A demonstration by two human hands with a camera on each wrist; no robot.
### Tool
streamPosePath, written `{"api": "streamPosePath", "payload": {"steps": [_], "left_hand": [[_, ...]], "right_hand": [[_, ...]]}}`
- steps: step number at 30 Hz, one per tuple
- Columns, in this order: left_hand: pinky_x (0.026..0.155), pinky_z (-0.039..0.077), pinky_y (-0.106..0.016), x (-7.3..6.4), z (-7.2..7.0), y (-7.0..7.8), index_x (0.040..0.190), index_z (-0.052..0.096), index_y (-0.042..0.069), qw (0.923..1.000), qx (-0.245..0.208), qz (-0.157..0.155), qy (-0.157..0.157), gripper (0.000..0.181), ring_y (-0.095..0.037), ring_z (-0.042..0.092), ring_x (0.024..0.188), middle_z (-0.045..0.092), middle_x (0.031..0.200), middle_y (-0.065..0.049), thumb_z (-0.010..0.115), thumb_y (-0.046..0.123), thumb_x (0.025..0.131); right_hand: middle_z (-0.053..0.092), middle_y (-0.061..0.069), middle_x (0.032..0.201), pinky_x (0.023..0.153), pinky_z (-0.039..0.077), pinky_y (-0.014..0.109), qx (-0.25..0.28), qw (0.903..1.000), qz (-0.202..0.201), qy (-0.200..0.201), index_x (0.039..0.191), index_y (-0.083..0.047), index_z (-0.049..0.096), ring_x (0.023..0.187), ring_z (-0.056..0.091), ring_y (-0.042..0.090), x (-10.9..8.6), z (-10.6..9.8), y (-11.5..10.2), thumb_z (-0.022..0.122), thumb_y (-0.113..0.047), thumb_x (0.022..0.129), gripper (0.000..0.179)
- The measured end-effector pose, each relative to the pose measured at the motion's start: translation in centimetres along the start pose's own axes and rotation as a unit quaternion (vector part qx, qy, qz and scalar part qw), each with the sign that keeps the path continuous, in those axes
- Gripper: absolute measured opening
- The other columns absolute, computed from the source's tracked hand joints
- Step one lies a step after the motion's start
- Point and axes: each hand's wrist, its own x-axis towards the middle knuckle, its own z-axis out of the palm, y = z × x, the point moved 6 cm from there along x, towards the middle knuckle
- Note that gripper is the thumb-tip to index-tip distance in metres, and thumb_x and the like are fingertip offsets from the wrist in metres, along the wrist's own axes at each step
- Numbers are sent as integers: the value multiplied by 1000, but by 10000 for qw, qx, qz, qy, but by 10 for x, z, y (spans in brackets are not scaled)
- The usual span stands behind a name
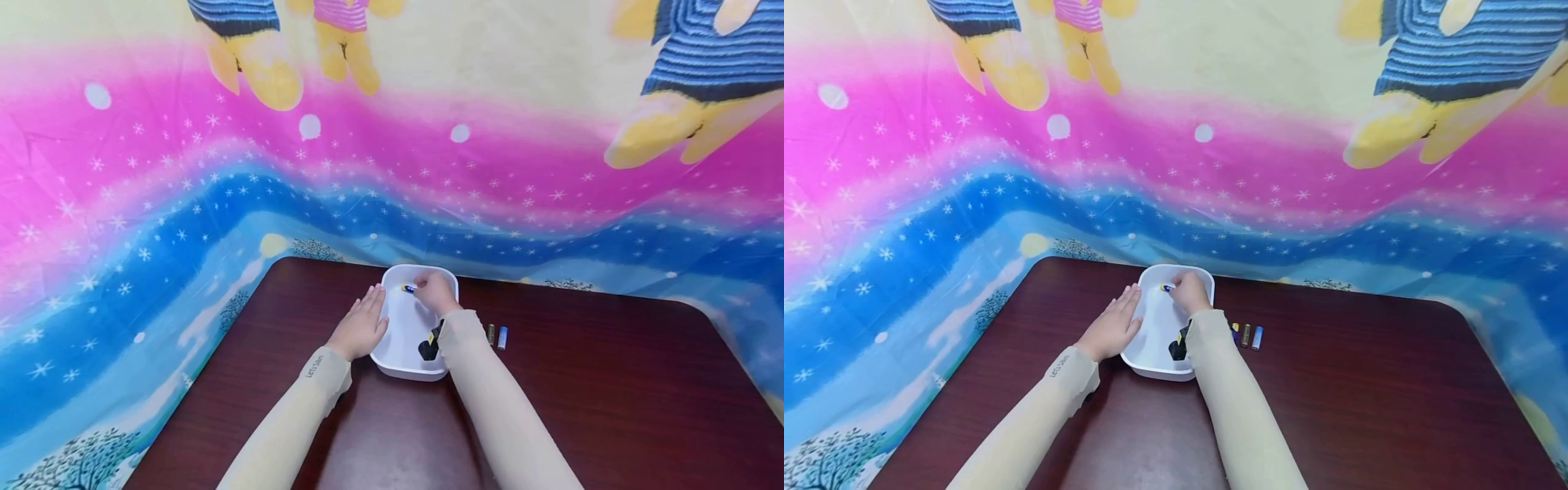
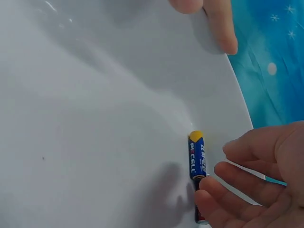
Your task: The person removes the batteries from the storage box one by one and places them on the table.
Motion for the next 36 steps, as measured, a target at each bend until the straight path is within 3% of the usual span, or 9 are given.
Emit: {"api": "streamPosePath", "payload": {"steps": [10,26,36], "left_hand": [[124,19,-47,0,1,0,160,20,0,10000,-11,-1,-32,64,-27,14,155,18,168,-13,42,29,109],[124,20,-47,1,1,0,160,20,-1,10000,33,20,10,63,-27,15,155,18,167,-14,43,28,108],[123,21,-50,0,-2,2,159,22,-3,10000,-9,46,26,63,-30,16,155,19,167,-16,42,27,108]], "right_hand": [[66,24,127,101,52,49,-292,9994,44,-188,127,7,67,112,64,34,-3,7,1,63,1,95,33],[68,23,121,94,56,49,-649,9978,-9,-136,126,7,66,108,67,34,4,19,5,63,5,92,34],[65,23,130,94,56,51,-744,9970,-84,-207,138,3,59,112,66,35,7,27,6,68,3,91,48]]}}
